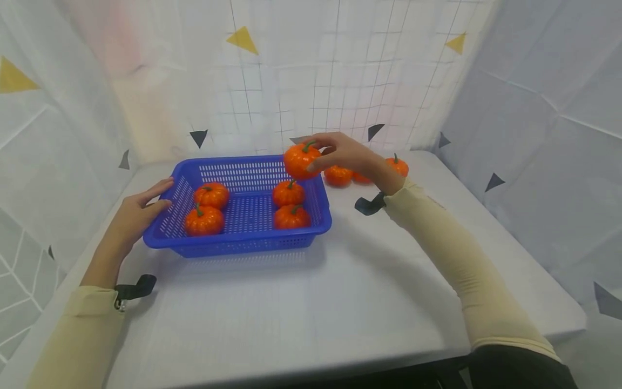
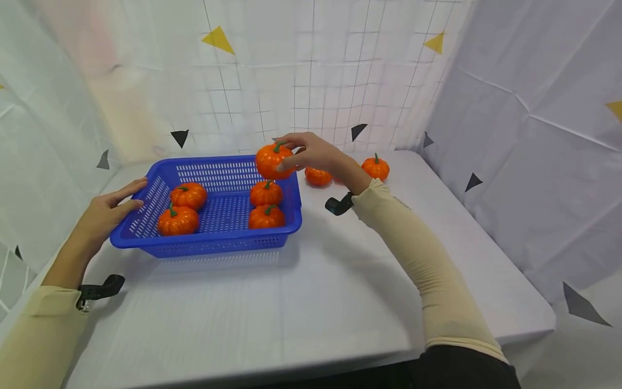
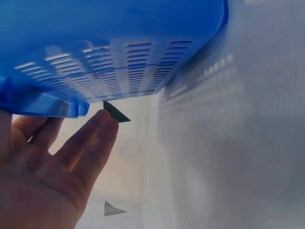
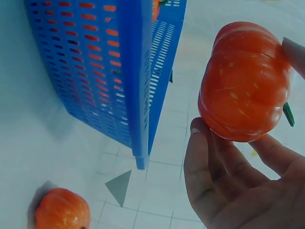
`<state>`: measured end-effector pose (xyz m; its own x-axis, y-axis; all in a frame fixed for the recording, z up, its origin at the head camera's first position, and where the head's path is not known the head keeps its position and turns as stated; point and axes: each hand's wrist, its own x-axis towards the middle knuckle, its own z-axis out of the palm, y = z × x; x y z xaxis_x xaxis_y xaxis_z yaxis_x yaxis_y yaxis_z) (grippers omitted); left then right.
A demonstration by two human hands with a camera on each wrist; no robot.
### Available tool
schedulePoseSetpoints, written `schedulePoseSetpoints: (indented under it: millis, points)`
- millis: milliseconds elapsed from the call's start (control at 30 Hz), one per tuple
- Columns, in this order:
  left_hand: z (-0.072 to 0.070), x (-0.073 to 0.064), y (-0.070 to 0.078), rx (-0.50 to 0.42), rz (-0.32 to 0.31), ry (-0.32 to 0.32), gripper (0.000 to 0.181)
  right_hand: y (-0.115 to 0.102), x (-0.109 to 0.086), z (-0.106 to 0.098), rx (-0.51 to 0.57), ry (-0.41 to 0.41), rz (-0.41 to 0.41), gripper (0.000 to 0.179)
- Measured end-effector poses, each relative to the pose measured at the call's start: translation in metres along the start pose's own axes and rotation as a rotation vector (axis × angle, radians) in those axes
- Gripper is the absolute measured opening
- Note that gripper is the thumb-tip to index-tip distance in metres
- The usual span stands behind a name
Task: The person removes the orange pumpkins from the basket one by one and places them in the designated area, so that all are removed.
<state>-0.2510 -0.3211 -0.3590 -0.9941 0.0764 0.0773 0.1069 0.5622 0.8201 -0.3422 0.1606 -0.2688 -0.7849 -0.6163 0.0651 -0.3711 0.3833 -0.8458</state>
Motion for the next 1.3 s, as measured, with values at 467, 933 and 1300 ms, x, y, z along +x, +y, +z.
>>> schedulePoseSetpoints:
  millis: [467, 933, 1300]
  points:
    - [-0.001, 0.0, 0.0, 0.014, 0.0, -0.018, 0.06, 0.007, -0.018, -0.006, 0.021, 0.065, 0.036, 0.051]
    - [0.0, -0.001, 0.0, -0.001, -0.009, -0.031, 0.061, 0.027, -0.033, -0.021, -0.005, 0.151, 0.113, 0.054]
    - [-0.002, -0.003, 0.003, -0.009, 0.001, -0.027, 0.06, 0.044, -0.042, -0.03, 0.03, 0.172, 0.159, 0.057]
